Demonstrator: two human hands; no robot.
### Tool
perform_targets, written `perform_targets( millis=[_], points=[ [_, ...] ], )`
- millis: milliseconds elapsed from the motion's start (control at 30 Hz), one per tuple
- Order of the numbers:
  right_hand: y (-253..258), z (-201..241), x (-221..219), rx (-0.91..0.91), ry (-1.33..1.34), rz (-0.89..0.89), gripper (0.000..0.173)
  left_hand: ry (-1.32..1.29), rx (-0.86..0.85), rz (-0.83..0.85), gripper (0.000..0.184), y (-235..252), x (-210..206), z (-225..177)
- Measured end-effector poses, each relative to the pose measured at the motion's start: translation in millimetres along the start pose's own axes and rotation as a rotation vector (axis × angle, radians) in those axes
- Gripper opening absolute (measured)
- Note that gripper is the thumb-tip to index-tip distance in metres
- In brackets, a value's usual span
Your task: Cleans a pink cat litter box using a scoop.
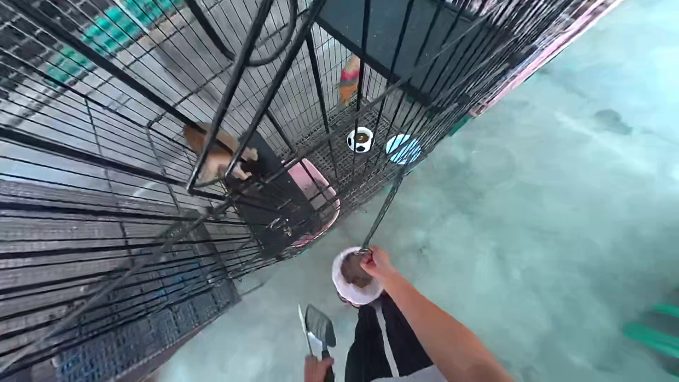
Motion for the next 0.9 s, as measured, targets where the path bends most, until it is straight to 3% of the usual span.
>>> perform_targets(
  millis=[200,300,400,467,567,667,800,900],
  points=[
    [-25.1,75.1,124.5,0.059,-0.344,-0.171,0.02,-0.155,-0.117,0.073,0.065,5.9,-37.5,-84.6],
    [-17.7,134.8,194.5,0.168,-0.861,-0.284,0.032,-0.341,-0.19,0.147,0.049,-16.0,-57.4,-126.2],
    [-25.3,203.0,225.0,0.262,-1.307,-0.349,0.042,-0.511,-0.242,0.244,0.032,-28.8,-87.1,-160.7],
    [-28.8,243.2,237.9,0.377,-1.363,-0.383,0.043,-0.599,-0.273,0.262,0.023,-32.3,-113.2,-187.3],
    [-32.7,272.7,269.0,0.444,-1.156,-0.429,0.054,-0.708,-0.301,0.248,0.027,-36.3,-164.2,-214.8],
    [-42.6,267.8,263.1,0.326,-1.184,-0.18,0.045,-0.727,-0.35,0.239,0.03,-45.3,-207.8,-242.0],
    [-83.6,214.7,195.2,-0.062,-1.025,0.274,0.034,-0.894,-0.415,0.38,0.023,-77.6,-254.4,-273.0],
    [-93.1,191.8,168.3,-0.157,-0.999,0.377,0.033,-1.035,-0.438,0.504,0.024,-86.4,-282.5,-284.8]
  ],
)
Point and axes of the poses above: each hand's wrist, its own y-axis towards the middle knuckle, its own x-axis out of the back of the hand, z = x × y, the point moved 2 cm from there along y, towards the middle knuckle, and after that the axes turned 9 degrees about z, right-handed, at the moved point
